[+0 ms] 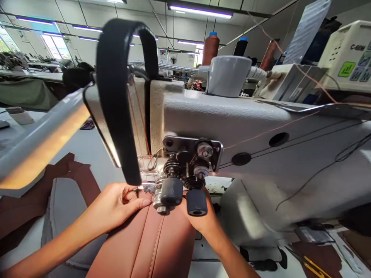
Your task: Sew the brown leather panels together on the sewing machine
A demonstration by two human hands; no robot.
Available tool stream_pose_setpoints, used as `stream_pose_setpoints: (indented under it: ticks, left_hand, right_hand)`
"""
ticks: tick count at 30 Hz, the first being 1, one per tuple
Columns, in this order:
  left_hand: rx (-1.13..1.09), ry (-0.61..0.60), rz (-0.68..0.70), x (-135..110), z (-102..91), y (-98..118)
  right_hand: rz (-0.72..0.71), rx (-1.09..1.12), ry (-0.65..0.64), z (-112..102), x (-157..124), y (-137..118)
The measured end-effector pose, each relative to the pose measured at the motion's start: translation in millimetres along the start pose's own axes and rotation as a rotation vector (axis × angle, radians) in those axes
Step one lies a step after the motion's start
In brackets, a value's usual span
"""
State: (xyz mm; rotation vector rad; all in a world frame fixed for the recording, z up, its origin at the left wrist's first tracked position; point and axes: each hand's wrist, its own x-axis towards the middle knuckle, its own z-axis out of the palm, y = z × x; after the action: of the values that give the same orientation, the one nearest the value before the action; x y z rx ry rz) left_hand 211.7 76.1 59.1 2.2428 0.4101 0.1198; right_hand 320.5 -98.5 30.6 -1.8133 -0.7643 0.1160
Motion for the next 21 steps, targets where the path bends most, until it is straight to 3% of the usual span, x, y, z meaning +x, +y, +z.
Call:
stream_pose_setpoints:
  ticks: [12,21]
  left_hand:
    - [0.077,-0.034,-0.009,4,1.0,0]
    - [0.228,0.054,0.132,-5,1.0,-2]
  right_hand:
    - [0.041,0.022,-0.046,-2,1,14]
    - [-0.017,0.005,-0.014,-17,-10,29]
